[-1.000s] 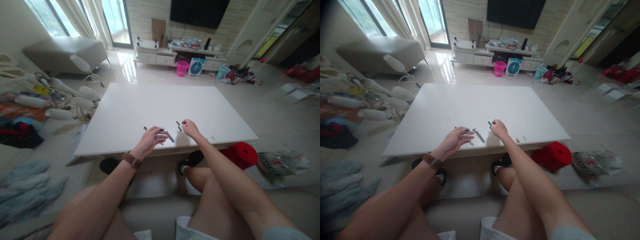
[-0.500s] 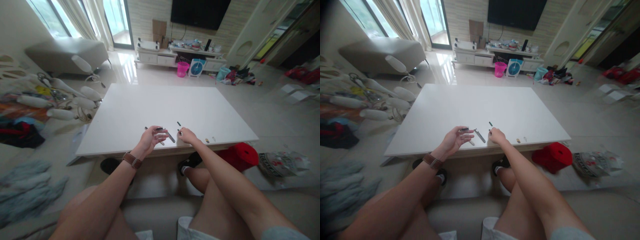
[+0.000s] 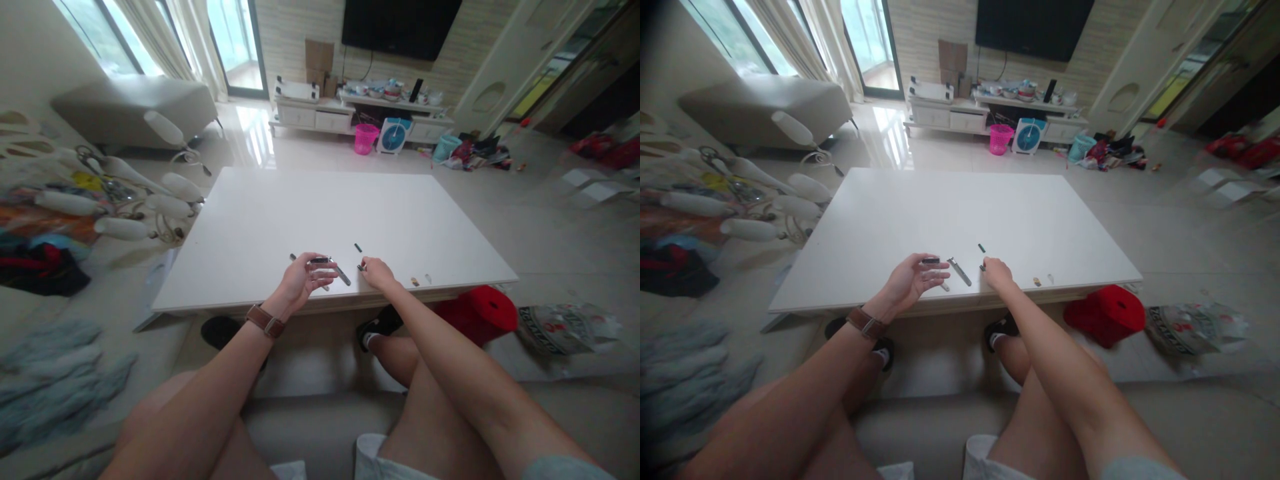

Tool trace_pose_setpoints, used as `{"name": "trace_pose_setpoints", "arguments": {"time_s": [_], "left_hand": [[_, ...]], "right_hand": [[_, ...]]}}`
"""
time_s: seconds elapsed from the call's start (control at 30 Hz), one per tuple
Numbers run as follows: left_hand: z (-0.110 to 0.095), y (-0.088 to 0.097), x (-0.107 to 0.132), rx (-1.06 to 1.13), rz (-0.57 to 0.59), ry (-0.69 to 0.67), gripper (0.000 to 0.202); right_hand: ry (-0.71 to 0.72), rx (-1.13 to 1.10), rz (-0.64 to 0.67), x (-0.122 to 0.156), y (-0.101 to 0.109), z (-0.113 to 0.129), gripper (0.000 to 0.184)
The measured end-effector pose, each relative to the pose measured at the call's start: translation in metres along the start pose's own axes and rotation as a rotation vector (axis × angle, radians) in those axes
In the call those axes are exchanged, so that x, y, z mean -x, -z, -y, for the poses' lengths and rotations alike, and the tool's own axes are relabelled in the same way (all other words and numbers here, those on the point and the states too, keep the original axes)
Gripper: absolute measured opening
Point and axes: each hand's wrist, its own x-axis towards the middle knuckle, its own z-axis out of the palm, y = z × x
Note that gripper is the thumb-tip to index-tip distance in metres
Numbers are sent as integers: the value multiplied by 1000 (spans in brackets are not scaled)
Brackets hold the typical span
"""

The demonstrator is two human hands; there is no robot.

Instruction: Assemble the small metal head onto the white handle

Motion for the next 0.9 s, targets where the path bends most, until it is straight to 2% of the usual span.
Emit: {"name": "trace_pose_setpoints", "arguments": {"time_s": [0.23,0.37,0.47,0.53,0.73,0.9], "left_hand": [[1,2,-2,-5,4,-7,14],[0,1,-2,-11,-7,-7,14],[-1,-1,-2,-14,-23,-10,15],[-1,-1,-2,-12,-37,-18,15],[1,2,-4,13,-60,-56,17],[3,4,-8,43,-62,-60,19]], "right_hand": [[24,-18,-12,2,-1,2,25],[101,-75,-85,5,9,10,17],[153,-131,-157,7,21,24,20],[203,-238,-230,8,30,38,22],[443,-756,-616,29,57,86,20],[637,-839,-639,51,63,104,15]]}}
